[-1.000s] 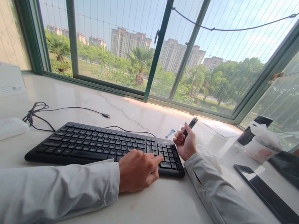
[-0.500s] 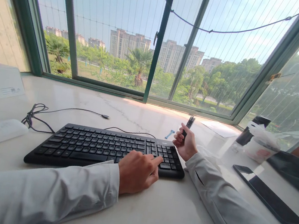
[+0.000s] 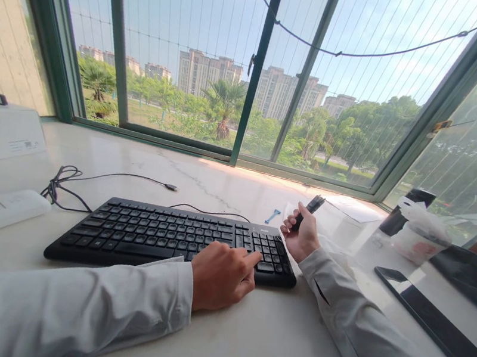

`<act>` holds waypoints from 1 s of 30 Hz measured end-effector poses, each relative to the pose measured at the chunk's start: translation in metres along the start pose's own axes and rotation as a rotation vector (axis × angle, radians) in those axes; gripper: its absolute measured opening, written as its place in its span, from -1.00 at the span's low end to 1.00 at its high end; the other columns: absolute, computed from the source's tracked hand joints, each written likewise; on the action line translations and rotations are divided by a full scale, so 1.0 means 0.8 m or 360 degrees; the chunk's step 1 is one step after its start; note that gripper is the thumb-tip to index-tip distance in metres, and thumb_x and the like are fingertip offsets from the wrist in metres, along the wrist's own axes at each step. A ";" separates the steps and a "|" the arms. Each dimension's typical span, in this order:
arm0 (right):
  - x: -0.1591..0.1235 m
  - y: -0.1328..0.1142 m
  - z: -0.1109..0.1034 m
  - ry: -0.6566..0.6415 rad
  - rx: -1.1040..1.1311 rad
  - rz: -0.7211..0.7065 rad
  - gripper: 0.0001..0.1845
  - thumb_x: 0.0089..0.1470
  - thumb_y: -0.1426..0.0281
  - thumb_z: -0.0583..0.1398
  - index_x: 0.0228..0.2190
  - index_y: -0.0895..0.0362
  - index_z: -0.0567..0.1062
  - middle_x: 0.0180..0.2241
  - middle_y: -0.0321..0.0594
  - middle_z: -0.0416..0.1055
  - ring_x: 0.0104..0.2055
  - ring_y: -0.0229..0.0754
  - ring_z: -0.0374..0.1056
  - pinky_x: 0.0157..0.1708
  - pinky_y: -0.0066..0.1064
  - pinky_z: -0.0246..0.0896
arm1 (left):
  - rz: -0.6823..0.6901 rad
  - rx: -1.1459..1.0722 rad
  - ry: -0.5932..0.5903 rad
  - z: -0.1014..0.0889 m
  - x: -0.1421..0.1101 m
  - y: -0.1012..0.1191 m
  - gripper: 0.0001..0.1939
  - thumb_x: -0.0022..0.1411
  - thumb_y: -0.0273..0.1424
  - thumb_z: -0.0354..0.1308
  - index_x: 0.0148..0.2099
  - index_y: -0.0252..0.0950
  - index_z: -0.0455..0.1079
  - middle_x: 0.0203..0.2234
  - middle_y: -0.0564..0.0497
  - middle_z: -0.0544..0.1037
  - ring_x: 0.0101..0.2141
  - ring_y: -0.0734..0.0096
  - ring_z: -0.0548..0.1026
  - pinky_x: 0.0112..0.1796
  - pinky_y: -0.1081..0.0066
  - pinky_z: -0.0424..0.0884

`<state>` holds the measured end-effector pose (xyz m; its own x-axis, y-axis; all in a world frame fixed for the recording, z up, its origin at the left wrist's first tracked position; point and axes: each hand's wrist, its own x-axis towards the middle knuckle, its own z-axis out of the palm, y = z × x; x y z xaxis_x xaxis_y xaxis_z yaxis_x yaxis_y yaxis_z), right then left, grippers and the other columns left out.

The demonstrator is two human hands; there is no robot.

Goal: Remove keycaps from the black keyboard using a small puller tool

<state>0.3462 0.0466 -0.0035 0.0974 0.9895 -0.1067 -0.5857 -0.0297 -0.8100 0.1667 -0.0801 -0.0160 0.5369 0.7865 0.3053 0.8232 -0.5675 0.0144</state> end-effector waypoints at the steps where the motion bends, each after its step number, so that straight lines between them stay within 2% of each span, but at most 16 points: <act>1: -0.001 -0.001 0.001 0.0012 -0.0010 0.0010 -0.62 0.13 0.24 0.17 -0.57 0.09 0.13 -0.74 -0.47 -0.01 -0.73 -0.40 -0.07 -0.76 -0.53 -0.13 | -0.0002 0.0001 0.0000 0.000 0.000 0.000 -0.68 0.29 -0.34 -0.05 0.04 -0.23 0.36 -0.39 -0.03 0.54 -0.44 0.28 0.52 -0.39 0.37 0.40; 6: -0.010 -0.004 0.007 0.0071 -0.0047 0.0032 -0.63 0.16 0.27 0.13 -0.58 0.10 0.15 -0.73 -0.46 0.01 -0.71 -0.40 -0.05 -0.75 -0.53 -0.12 | 0.0006 0.0013 0.0006 0.000 0.001 -0.001 -0.68 0.29 -0.34 -0.06 0.02 -0.23 0.37 -0.39 -0.03 0.55 -0.45 0.28 0.52 -0.41 0.37 0.39; 14: -0.011 -0.002 0.006 0.0009 -0.0028 -0.0034 -0.57 0.11 0.16 0.19 -0.59 0.09 0.15 -0.72 -0.46 0.02 -0.70 -0.38 -0.04 -0.74 -0.51 -0.07 | 0.0006 0.0003 0.0007 0.000 0.000 0.000 -0.68 0.30 -0.33 -0.07 0.04 -0.23 0.37 -0.39 -0.03 0.55 -0.44 0.26 0.53 -0.41 0.35 0.40; 19: -0.010 0.004 0.005 -0.0059 0.0000 -0.0101 -0.63 0.10 0.24 0.21 -0.57 0.09 0.17 -0.70 -0.46 0.02 -0.69 -0.39 -0.01 -0.73 -0.52 -0.06 | 0.0005 -0.0009 -0.0003 -0.001 0.000 0.000 -0.67 0.30 -0.34 -0.08 0.05 -0.22 0.35 -0.40 -0.03 0.55 -0.44 0.27 0.53 -0.40 0.35 0.41; 30: -0.008 0.011 0.004 -0.0115 0.0118 -0.0181 -0.63 0.03 0.28 0.26 -0.58 0.10 0.17 -0.72 -0.48 0.00 -0.71 -0.41 -0.07 -0.76 -0.51 -0.10 | 0.0003 0.0001 -0.0001 0.002 0.000 -0.001 -0.68 0.30 -0.34 -0.07 0.05 -0.22 0.34 -0.39 -0.02 0.54 -0.43 0.27 0.52 -0.39 0.35 0.42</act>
<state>0.3379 0.0401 -0.0083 0.1100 0.9936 0.0274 -0.6324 0.0912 -0.7693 0.1664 -0.0794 -0.0173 0.5388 0.7854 0.3047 0.8222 -0.5691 0.0131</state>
